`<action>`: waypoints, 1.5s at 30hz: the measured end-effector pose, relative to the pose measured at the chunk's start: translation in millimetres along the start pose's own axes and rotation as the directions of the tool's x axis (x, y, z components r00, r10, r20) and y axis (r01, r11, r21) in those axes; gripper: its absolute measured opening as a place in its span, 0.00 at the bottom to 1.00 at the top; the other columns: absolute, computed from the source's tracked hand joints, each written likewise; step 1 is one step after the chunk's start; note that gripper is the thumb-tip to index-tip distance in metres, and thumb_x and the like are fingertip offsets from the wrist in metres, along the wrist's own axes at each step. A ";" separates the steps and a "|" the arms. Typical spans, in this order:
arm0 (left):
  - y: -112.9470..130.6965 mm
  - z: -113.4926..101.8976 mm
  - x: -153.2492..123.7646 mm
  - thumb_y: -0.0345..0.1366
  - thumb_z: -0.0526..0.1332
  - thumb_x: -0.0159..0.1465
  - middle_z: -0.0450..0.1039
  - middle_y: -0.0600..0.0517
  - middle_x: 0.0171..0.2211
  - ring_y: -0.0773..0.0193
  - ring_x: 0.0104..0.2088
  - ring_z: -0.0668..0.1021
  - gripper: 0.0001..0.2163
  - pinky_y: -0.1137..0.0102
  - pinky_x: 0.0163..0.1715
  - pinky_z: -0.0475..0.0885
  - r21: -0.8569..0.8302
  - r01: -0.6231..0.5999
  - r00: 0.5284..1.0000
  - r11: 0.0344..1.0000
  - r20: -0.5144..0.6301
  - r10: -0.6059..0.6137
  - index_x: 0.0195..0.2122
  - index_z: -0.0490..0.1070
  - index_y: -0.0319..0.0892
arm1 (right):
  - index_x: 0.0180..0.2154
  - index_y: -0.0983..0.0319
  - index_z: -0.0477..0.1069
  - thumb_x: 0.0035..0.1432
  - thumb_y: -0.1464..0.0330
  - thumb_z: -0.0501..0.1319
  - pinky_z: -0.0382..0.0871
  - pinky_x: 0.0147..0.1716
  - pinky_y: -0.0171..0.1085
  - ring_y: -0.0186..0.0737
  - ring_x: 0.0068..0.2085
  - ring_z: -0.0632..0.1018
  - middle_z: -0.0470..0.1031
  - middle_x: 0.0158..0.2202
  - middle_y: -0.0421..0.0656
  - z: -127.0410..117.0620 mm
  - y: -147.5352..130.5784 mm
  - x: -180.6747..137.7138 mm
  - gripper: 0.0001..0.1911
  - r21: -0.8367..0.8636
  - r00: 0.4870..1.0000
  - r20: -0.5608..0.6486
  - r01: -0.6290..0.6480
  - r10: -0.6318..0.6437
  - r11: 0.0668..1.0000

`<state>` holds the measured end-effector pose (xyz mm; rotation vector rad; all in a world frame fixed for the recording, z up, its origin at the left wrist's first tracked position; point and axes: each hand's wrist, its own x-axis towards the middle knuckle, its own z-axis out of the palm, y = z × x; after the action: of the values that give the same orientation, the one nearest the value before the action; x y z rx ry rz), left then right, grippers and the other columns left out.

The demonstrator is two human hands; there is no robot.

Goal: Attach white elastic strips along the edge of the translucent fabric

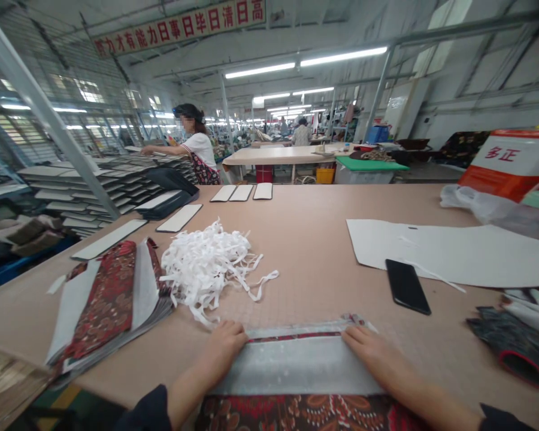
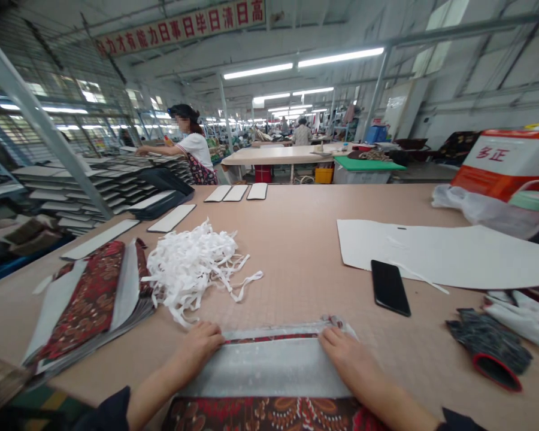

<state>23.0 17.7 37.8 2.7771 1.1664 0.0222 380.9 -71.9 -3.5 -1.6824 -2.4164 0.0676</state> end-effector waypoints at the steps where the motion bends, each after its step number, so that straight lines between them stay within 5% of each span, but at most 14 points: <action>1: -2.1 -0.3 -1.3 0.31 0.52 0.62 0.68 0.53 0.34 0.63 0.36 0.68 0.07 0.67 0.38 0.58 -0.005 0.015 1.000 1.000 -0.002 -0.015 0.32 0.69 0.43 | 0.40 0.60 0.69 0.53 0.82 0.48 0.64 0.41 0.39 0.42 0.42 0.71 0.71 0.40 0.47 -2.3 8.7 -3.9 0.18 0.002 1.000 0.012 -0.027 0.027 1.000; 5: -12.2 -3.9 -0.5 0.29 0.55 0.59 0.70 0.52 0.34 0.62 0.38 0.69 0.07 0.68 0.39 0.59 -0.085 0.118 0.993 0.989 0.009 -0.118 0.34 0.70 0.44 | 0.29 0.61 0.71 0.50 0.82 0.47 0.64 0.35 0.40 0.43 0.35 0.73 0.72 0.33 0.48 -15.8 -2.2 20.9 0.17 -0.041 0.983 0.119 -0.138 0.142 0.990; 10: -18.0 -8.8 5.0 0.30 0.56 0.56 0.72 0.53 0.31 0.64 0.35 0.71 0.06 0.71 0.36 0.62 -0.146 0.214 0.977 0.966 0.045 -0.210 0.30 0.71 0.42 | 0.34 0.61 0.69 0.53 0.74 0.52 0.63 0.36 0.37 0.42 0.38 0.72 0.71 0.35 0.45 -18.0 -98.0 99.7 0.09 0.214 0.988 0.153 -0.007 -0.027 0.977; 15: -14.6 -6.2 3.3 0.31 0.56 0.57 0.71 0.53 0.30 0.63 0.34 0.71 0.05 0.71 0.33 0.62 -0.110 0.216 0.976 0.970 0.028 -0.214 0.30 0.71 0.42 | 0.35 0.62 0.68 0.53 0.71 0.56 0.62 0.37 0.37 0.43 0.40 0.70 0.71 0.36 0.45 15.9 -159.1 141.2 0.06 0.251 0.994 0.099 0.027 -0.053 0.968; 21: -16.7 7.2 -8.0 0.32 0.53 0.62 0.68 0.53 0.32 0.64 0.35 0.69 0.06 0.70 0.33 0.61 0.054 0.064 0.997 0.996 -0.049 -0.062 0.31 0.69 0.42 | 0.31 0.62 0.66 0.56 0.73 0.54 0.59 0.32 0.36 0.40 0.36 0.68 0.69 0.33 0.43 45.0 -162.9 144.5 0.03 0.109 0.990 -0.037 0.141 -0.137 0.984; 27: -14.3 14.7 -16.8 0.31 0.54 0.62 0.67 0.52 0.33 0.61 0.34 0.68 0.04 0.67 0.34 0.61 0.269 -0.117 0.986 0.956 -0.081 0.143 0.34 0.66 0.40 | 0.33 0.63 0.65 0.55 0.71 0.57 0.57 0.31 0.38 0.40 0.34 0.66 0.68 0.32 0.42 38.6 -149.0 121.4 0.02 -0.093 0.892 -0.115 0.429 -0.438 0.898; 34: -7.4 20.4 -30.7 0.27 0.55 0.60 0.67 0.45 0.41 0.56 0.42 0.67 0.10 0.63 0.41 0.63 0.356 -0.129 0.966 0.926 -0.166 0.199 0.44 0.64 0.34 | 0.29 0.63 0.69 0.50 0.76 0.60 0.57 0.30 0.38 0.41 0.32 0.68 0.70 0.30 0.43 16.9 -102.3 82.3 0.03 -0.151 0.955 -0.045 0.283 -0.293 0.947; 38: -10.7 26.7 -34.8 0.27 0.55 0.60 0.67 0.44 0.44 0.56 0.43 0.68 0.12 0.63 0.42 0.64 0.318 -0.079 0.971 0.945 -0.191 0.146 0.45 0.64 0.35 | 0.28 0.63 0.69 0.53 0.77 0.57 0.57 0.28 0.37 0.39 0.32 0.70 0.70 0.29 0.43 5.1 -124.2 103.1 0.06 -0.059 0.978 0.069 0.203 -0.199 0.977; 45: -16.6 30.8 -40.5 0.27 0.53 0.61 0.67 0.45 0.44 0.59 0.42 0.68 0.12 0.63 0.42 0.67 0.220 -0.026 0.965 0.975 -0.249 0.082 0.46 0.64 0.37 | 0.33 0.63 0.68 0.55 0.74 0.54 0.61 0.32 0.37 0.41 0.37 0.69 0.70 0.34 0.44 27.6 -178.3 141.2 0.05 0.053 0.937 0.031 0.345 -0.347 0.937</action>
<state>-15.3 -3.1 6.7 3.0708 1.2124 0.2874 163.9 -1.0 14.9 -1.2224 -2.6786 0.1052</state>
